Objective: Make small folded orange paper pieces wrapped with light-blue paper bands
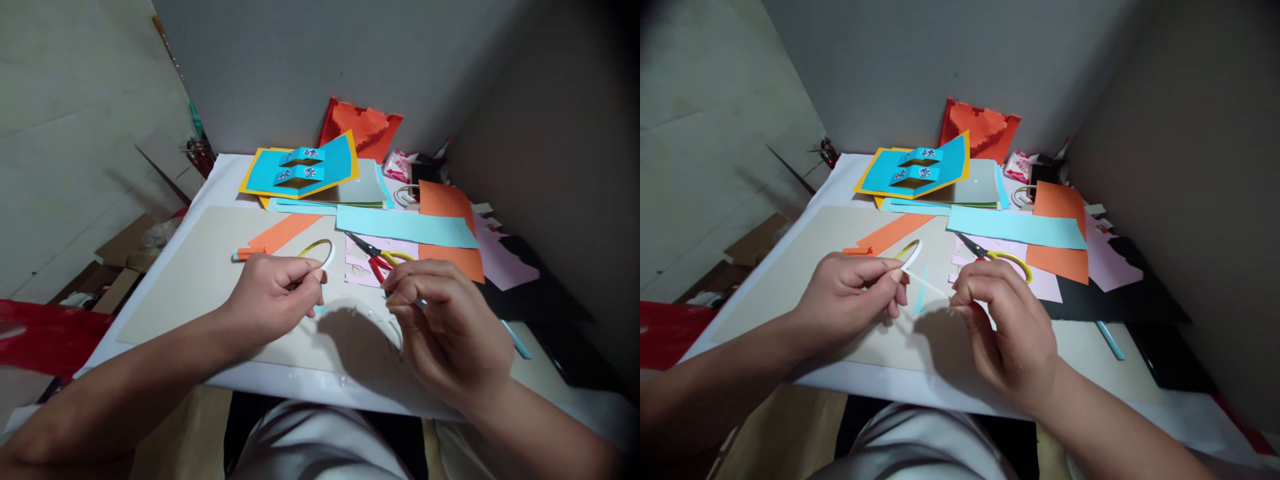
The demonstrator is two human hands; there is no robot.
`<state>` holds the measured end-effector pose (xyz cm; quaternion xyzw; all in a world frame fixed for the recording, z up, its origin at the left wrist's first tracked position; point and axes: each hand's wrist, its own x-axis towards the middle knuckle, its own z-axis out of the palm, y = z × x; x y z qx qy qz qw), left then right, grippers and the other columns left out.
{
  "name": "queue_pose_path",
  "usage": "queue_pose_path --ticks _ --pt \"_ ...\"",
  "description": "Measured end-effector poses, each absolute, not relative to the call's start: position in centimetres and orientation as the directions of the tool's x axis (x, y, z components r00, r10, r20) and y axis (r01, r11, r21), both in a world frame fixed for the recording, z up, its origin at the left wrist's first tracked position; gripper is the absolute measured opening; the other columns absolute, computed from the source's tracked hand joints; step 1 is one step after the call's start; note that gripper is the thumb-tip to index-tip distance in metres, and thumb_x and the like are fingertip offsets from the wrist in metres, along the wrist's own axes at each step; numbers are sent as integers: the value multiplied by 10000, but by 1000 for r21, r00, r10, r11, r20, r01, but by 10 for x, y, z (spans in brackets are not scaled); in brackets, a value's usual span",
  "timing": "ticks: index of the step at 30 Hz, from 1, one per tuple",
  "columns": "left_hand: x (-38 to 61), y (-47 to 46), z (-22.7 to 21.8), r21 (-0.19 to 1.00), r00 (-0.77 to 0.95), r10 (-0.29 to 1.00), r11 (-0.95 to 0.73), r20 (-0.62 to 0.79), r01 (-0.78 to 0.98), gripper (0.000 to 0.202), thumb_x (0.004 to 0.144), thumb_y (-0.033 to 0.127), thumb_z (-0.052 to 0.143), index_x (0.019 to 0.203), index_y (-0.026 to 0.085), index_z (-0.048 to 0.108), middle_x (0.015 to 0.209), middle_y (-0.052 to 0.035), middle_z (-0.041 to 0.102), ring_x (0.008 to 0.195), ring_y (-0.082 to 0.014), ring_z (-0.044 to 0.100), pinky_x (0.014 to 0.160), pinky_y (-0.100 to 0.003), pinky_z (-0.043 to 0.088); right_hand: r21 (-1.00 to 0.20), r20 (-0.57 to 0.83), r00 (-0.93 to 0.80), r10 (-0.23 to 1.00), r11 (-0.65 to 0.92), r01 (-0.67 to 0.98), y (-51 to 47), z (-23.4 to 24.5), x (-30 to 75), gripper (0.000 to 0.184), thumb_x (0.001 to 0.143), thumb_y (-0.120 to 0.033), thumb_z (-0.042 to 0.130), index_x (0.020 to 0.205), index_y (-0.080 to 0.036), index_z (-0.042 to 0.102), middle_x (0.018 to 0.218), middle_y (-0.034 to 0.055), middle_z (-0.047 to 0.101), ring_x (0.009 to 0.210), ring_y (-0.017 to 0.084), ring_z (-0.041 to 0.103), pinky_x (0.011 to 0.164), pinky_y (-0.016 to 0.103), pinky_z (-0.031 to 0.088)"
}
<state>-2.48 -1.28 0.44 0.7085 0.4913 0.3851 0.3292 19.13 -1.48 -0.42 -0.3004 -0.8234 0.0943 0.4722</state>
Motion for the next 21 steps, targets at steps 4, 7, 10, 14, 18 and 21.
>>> queue_pose_path --ticks 4,7,10,14,18,21 --pt "-31 -5 6 914 37 978 -203 203 350 274 851 111 517 613 145 648 614 25 667 469 -67 618 457 -157 484 -446 751 -336 568 812 375 -18 -2 195 263 818 23 530 942 -209 524 885 39 575 843 187 597 746 346 491" --pt "-39 4 10 943 -117 961 -214 250 256 267 857 97 494 647 148 650 604 26 651 484 -70 620 468 -156 489 -471 815 -177 552 809 353 -18 -3 199 222 842 -27 556 945 -224 542 852 34 581 828 203 608 745 374 511" --pt "-41 6 9 984 112 988 -119 104 136 232 888 151 528 701 149 665 578 24 651 468 -87 622 475 -179 517 -604 747 -115 654 741 294 -12 -9 196 276 880 -45 560 1041 -268 545 956 45 606 950 223 645 832 409 543" --pt "-34 1 -1 990 530 837 100 -139 100 197 905 214 571 749 141 668 601 -4 685 508 -108 655 507 -197 550 -716 585 -327 743 662 222 -4 -22 187 514 887 -77 586 1305 -326 421 1299 89 561 1204 257 604 963 475 532" --pt "-29 4 -8 994 497 867 -23 -35 108 198 917 241 566 824 131 702 742 -49 749 662 -131 709 644 -225 584 -737 502 -403 765 623 264 0 -28 188 482 894 -53 555 1286 -304 430 1100 48 646 993 191 692 834 365 570" --pt "-30 11 -14 935 329 938 -211 111 286 217 918 238 550 930 140 743 932 -68 776 882 -171 722 815 -272 580 -728 472 -325 820 570 381 13 -28 199 426 898 -70 530 1254 -285 443 994 36 686 943 200 707 766 342 557"
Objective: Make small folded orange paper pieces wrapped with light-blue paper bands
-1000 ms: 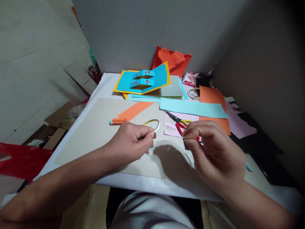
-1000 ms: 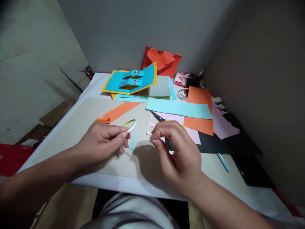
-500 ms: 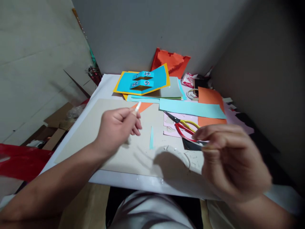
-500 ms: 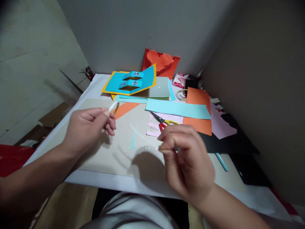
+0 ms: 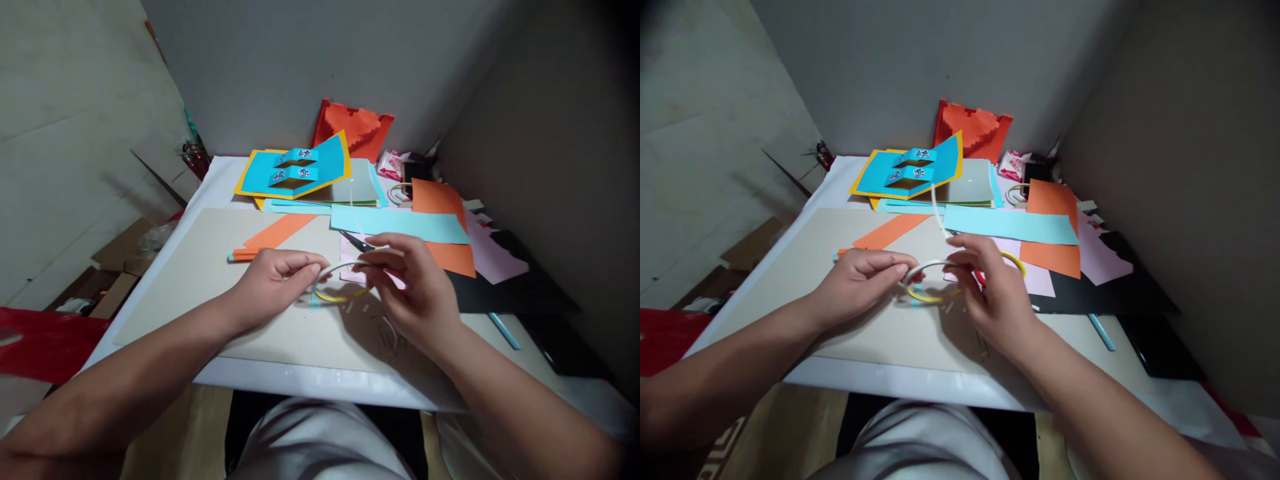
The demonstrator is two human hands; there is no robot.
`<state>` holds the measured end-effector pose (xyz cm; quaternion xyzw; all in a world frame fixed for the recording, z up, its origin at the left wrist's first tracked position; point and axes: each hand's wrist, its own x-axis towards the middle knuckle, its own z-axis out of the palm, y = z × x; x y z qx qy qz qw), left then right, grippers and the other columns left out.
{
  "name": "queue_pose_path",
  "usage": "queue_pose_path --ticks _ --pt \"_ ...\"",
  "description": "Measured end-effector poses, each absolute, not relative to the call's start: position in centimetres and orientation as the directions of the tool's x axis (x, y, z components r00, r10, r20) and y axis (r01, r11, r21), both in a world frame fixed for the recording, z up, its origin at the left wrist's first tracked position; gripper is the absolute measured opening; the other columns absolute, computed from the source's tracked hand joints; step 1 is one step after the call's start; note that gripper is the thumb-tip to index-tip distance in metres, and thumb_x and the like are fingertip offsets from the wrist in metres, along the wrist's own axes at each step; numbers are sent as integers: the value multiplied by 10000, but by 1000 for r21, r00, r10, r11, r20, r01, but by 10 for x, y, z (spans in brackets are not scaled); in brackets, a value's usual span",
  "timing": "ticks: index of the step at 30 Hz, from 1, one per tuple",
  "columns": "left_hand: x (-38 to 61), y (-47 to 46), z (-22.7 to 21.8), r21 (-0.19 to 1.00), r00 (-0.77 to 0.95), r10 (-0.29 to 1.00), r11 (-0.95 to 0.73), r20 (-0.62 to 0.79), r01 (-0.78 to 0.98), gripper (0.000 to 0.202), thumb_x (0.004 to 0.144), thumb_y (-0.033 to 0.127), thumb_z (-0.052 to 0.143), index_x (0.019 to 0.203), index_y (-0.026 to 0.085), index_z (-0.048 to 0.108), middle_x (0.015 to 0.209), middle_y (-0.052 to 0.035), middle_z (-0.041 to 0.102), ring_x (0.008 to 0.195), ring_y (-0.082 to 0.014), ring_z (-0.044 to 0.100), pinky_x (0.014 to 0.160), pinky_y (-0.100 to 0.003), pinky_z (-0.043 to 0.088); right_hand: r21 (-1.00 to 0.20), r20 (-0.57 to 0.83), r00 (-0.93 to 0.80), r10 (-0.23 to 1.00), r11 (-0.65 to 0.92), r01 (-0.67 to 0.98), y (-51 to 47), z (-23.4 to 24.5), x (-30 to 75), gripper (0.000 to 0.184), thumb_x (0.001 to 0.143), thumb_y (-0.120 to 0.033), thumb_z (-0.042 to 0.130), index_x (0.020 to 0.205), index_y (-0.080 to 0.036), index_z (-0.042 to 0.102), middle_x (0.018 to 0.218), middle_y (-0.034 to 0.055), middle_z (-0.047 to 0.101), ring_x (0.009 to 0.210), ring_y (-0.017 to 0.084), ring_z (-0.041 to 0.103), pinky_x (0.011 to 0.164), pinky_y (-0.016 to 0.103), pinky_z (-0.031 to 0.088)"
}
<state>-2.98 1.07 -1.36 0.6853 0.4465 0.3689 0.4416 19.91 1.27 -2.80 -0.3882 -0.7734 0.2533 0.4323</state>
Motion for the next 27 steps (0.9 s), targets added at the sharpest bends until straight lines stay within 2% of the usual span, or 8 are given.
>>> queue_pose_path --ticks 4,6,7,11,14,20,24,27 --pt "-32 17 -26 829 200 961 -267 191 492 259 866 182 553 1012 159 766 1070 -60 773 1004 -202 712 947 -329 551 -571 405 -208 890 424 703 40 -29 214 383 859 -120 560 1215 -238 482 963 79 715 880 270 696 745 425 516" --pt "-32 18 -30 791 170 959 -283 226 543 274 851 163 541 993 169 775 1052 -48 779 1004 -200 713 934 -320 553 -454 480 -170 861 409 791 47 -30 214 366 809 -152 618 1155 -199 511 1131 157 664 1091 348 610 838 500 484" --pt "-33 18 -31 775 150 959 -284 242 564 272 842 156 538 968 174 779 1025 -42 783 981 -197 717 910 -311 557 -449 492 -171 854 417 790 47 -31 212 345 809 -170 624 1134 -190 509 1169 173 639 1139 358 579 867 510 474" --pt "-35 17 -26 735 108 962 -262 251 626 222 798 146 533 823 169 752 762 -15 757 701 -165 701 694 -269 545 -665 307 -327 894 448 597 30 -35 189 302 848 -192 598 1104 -228 443 1170 114 624 1067 260 625 809 396 509" --pt "-37 16 -22 732 129 960 -274 249 624 213 787 148 500 734 163 706 593 12 657 549 -130 617 552 -232 465 -742 216 -393 894 412 529 19 -38 176 280 837 -192 603 1046 -233 423 1161 91 613 1013 222 636 771 352 508" --pt "-36 12 -23 723 211 943 -331 255 607 132 700 143 560 645 165 678 506 48 558 449 -73 415 483 -209 343 -738 189 -375 908 383 556 28 -39 163 281 792 -147 595 975 -233 400 1049 62 627 875 198 623 725 331 472" --pt "-36 12 -22 738 232 939 -344 255 580 126 674 137 558 625 164 670 491 55 529 454 -70 380 485 -209 323 -713 193 -382 904 397 578 45 -42 148 352 726 -139 648 939 -239 387 947 32 616 834 205 586 705 320 425" --pt "-37 15 -20 756 220 940 -340 261 560 121 669 137 557 639 161 672 501 54 516 464 -69 376 492 -212 322 -706 185 -398 899 403 582 54 -47 139 354 712 -94 609 948 -245 393 834 3 602 776 205 567 664 307 395"
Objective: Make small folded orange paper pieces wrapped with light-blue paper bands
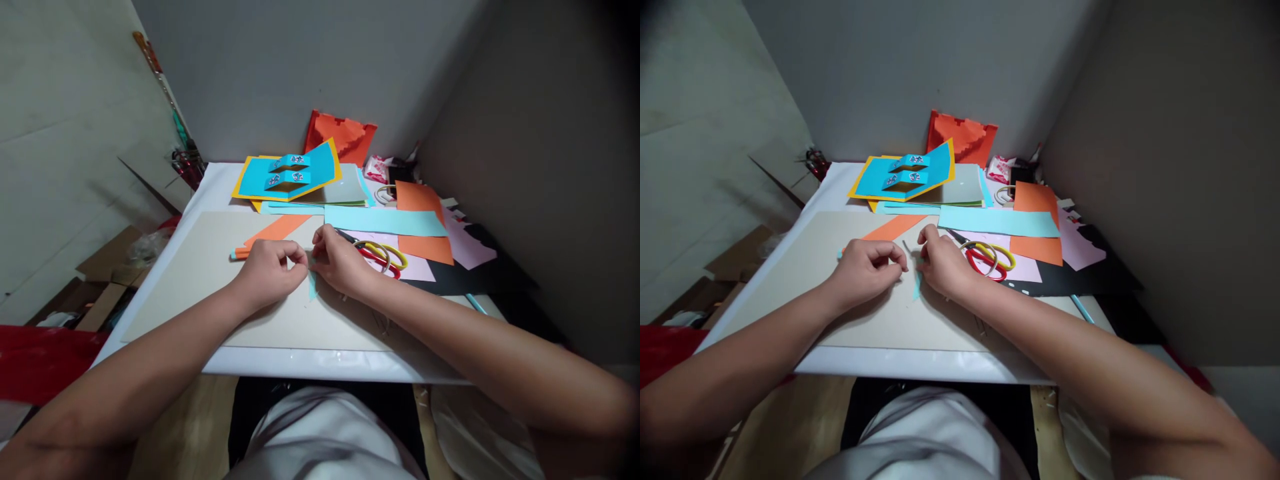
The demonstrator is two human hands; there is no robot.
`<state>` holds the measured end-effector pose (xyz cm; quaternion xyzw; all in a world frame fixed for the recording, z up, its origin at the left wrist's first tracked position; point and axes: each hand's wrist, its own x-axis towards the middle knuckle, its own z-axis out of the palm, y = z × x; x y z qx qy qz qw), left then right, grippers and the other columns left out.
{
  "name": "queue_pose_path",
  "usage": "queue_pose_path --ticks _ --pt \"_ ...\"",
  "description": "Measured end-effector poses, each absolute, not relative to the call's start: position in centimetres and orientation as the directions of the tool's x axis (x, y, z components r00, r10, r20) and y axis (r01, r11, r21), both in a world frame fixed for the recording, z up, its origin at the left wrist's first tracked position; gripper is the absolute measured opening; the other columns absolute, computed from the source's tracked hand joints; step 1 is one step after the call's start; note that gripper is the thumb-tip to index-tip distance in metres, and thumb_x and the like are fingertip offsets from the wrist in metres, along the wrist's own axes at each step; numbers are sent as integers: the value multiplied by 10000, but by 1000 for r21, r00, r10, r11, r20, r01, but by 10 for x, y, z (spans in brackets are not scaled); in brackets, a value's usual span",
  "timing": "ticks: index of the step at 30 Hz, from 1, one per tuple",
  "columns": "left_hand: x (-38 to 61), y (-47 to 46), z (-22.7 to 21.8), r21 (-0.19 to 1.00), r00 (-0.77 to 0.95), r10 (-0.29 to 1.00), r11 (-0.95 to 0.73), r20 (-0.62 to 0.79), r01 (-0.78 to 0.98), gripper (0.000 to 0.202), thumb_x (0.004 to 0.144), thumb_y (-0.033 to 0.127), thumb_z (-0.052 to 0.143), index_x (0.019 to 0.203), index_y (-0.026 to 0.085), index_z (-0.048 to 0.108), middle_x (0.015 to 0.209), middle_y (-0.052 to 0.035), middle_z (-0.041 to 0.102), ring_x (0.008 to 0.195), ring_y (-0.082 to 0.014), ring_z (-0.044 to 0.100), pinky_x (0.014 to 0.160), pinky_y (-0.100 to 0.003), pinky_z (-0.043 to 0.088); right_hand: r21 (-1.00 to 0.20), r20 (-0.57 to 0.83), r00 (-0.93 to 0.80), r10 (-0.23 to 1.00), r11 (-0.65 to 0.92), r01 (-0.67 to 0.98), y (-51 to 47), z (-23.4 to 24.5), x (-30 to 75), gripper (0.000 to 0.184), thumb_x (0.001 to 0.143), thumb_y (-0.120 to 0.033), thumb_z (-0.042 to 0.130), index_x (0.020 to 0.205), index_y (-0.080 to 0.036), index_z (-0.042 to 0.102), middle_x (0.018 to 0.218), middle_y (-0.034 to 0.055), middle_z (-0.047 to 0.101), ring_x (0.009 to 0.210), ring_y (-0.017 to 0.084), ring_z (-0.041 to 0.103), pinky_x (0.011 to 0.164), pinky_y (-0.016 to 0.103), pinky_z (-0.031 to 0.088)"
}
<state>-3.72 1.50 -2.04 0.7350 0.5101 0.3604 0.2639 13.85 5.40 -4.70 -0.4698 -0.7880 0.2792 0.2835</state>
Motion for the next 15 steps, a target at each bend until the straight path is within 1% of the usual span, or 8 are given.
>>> queue_pose_path --ticks 3,6,8,10,12,14,15 --pt "-39 19 -21 782 195 947 -322 256 535 119 691 157 563 686 154 682 544 39 549 466 -69 395 480 -213 324 -716 182 -423 888 414 563 57 -50 135 348 715 -79 580 965 -247 406 754 -24 578 695 187 545 620 291 371" --pt "-42 21 -22 810 173 955 -297 242 505 115 713 175 573 717 148 685 579 19 586 471 -77 441 470 -211 349 -737 203 -435 877 429 522 56 -49 137 340 718 -64 556 964 -247 410 730 -41 549 659 166 525 608 283 372" --pt "-43 22 -21 829 166 959 -282 229 483 111 730 187 582 732 142 683 597 7 605 481 -87 487 476 -212 381 -757 233 -429 873 440 483 55 -45 141 328 726 -63 551 959 -245 408 750 -45 533 669 152 523 626 283 395" --pt "-44 22 -19 844 167 962 -270 216 463 123 756 216 598 758 134 688 635 -12 637 507 -103 546 495 -218 422 -778 274 -407 871 449 438 52 -38 146 311 740 -80 563 950 -242 401 814 -33 526 709 144 533 659 286 428" --pt "-44 21 -17 857 198 961 -264 194 442 174 793 269 615 813 126 711 730 -46 695 571 -127 609 540 -234 470 -802 315 -378 871 457 386 47 -30 152 297 767 -109 571 958 -246 388 910 -14 523 763 136 555 694 288 465" --pt "-42 19 -15 867 264 950 -267 164 422 250 821 328 637 932 129 740 867 -74 741 703 -159 666 624 -250 509 -833 351 -341 872 457 312 39 -23 155 297 796 -142 579 982 -257 378 968 -7 519 808 129 576 720 283 494" --pt "-41 17 -15 868 312 939 -273 146 415 288 832 353 643 990 135 744 913 -76 751 765 -173 678 658 -253 515 -864 380 -306 873 454 220 34 -20 155 315 783 -148 615 973 -259 390 974 -9 513 821 127 580 724 280 504"
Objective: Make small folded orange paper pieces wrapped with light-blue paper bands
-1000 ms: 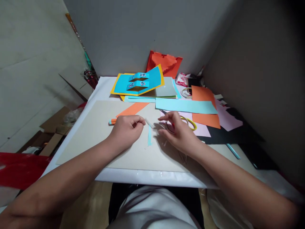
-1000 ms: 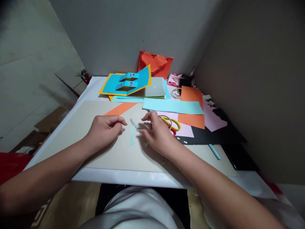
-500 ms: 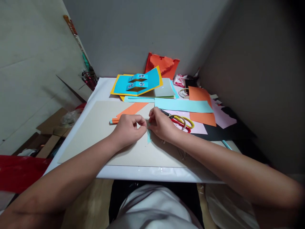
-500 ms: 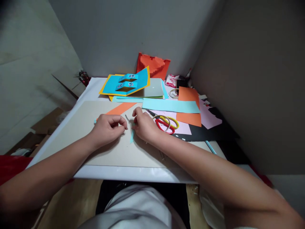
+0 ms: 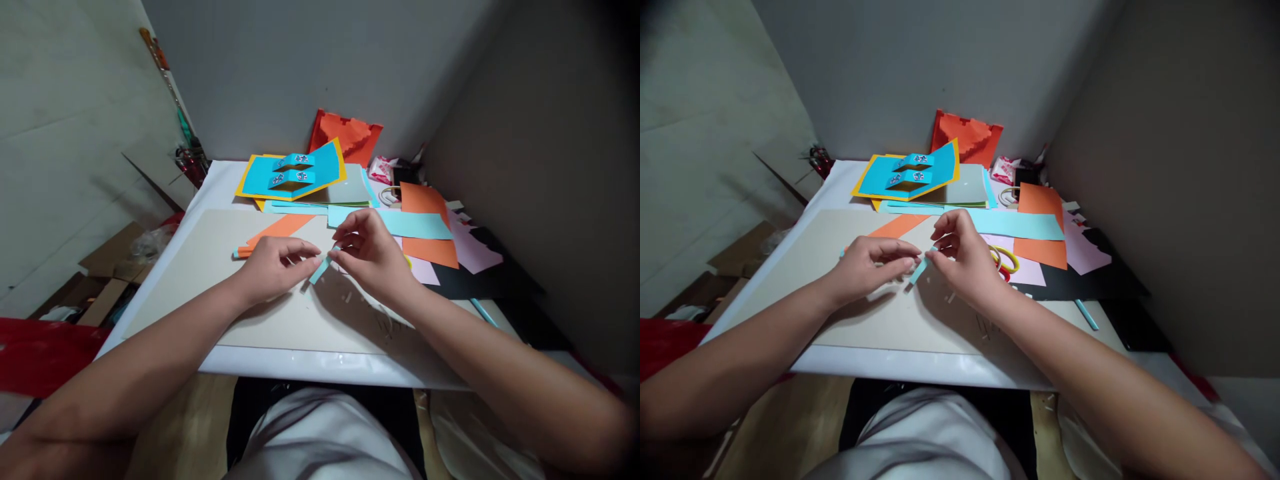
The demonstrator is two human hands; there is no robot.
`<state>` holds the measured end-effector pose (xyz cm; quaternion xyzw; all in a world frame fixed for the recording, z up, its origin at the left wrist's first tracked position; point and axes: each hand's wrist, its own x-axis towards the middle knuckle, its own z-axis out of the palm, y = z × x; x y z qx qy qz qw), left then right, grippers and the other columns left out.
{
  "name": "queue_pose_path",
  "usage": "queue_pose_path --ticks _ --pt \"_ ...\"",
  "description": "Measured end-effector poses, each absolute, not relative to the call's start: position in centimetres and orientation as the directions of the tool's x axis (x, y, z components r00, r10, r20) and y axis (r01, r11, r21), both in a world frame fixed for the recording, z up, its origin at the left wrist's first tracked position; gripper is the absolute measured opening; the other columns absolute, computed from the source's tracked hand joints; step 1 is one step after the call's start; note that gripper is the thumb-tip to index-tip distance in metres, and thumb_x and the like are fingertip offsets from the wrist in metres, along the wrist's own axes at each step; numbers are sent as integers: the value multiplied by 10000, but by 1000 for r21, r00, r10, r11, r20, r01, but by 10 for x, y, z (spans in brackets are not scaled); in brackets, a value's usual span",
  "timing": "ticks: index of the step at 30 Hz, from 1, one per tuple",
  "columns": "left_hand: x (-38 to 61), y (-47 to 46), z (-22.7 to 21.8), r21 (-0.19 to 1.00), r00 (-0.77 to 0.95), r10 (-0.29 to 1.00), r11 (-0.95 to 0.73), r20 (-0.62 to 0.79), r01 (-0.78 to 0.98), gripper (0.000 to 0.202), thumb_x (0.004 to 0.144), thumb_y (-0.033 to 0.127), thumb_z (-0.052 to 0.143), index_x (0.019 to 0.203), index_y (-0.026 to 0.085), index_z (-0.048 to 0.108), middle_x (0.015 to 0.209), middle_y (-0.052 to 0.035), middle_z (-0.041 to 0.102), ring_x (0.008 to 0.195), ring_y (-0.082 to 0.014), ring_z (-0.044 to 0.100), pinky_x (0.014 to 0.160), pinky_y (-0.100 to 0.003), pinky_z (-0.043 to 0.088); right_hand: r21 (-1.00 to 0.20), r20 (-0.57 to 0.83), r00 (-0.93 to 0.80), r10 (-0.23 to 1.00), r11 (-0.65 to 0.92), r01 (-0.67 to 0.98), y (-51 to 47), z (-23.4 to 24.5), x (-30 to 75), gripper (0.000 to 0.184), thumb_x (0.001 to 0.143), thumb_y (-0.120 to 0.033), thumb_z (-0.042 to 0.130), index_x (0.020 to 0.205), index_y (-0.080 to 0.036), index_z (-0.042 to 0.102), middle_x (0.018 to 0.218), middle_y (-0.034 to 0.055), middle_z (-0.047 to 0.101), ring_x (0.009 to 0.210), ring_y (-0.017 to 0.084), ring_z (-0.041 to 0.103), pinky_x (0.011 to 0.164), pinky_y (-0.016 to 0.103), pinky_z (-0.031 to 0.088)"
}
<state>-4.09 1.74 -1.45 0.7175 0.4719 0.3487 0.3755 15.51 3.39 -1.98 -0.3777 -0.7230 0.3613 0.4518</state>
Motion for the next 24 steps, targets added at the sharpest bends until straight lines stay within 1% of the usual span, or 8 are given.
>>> queue_pose_path --ticks 2,5,7,10,14,16,19,24 --pt "-37 14 -14 863 415 903 -293 109 411 307 863 381 624 999 138 753 883 -62 756 794 -181 682 671 -249 508 -900 396 -255 882 428 82 22 -15 153 329 771 -142 656 956 -257 411 967 -12 514 849 125 581 728 268 514" --pt "-32 9 -14 889 533 846 -253 12 381 318 919 331 537 809 119 748 718 -43 727 689 -160 677 648 -242 505 -905 413 -236 880 425 -2 8 -14 149 323 779 -92 655 961 -245 436 988 -3 537 839 113 583 716 256 510" --pt "-31 7 -13 918 583 808 -169 -80 360 331 929 291 514 748 113 727 677 -46 712 659 -151 676 657 -247 518 -907 402 -281 871 420 3 3 -14 148 312 798 -70 632 995 -237 457 1021 13 564 879 124 602 735 267 510" --pt "-33 7 -12 924 640 748 -100 -175 370 348 944 310 512 777 105 738 678 -64 708 642 -150 664 651 -259 525 -914 353 -391 850 403 50 2 -15 155 301 824 -64 613 1054 -223 499 989 20 592 912 147 626 755 293 510" --pt "-37 11 -15 932 683 688 -28 -244 361 385 951 411 532 865 107 751 828 -105 747 704 -161 674 684 -278 541 -905 279 -471 837 393 162 4 -14 169 306 830 -61 627 1073 -226 543 957 10 598 841 133 590 751 293 500" --pt "-38 12 -16 936 700 664 -5 -260 353 405 951 449 531 879 115 749 882 -106 753 726 -158 678 698 -277 548 -899 260 -475 841 390 198 5 -12 174 298 825 -72 646 1062 -229 556 965 9 594 855 132 578 754 287 499" --pt "-37 12 -17 949 713 663 -11 -230 316 422 964 463 512 894 116 742 867 -94 748 705 -137 673 688 -255 550 -924 230 -445 865 338 180 6 -10 176 267 822 -129 687 1044 -214 565 930 7 588 851 134 579 742 284 502" --pt "-36 12 -17 961 696 676 68 -241 267 364 979 392 511 903 114 733 826 -82 748 687 -121 674 677 -231 556 -965 184 -418 890 245 96 8 -7 175 264 797 -130 718 1013 -198 582 860 -6 577 808 129 576 729 281 509"
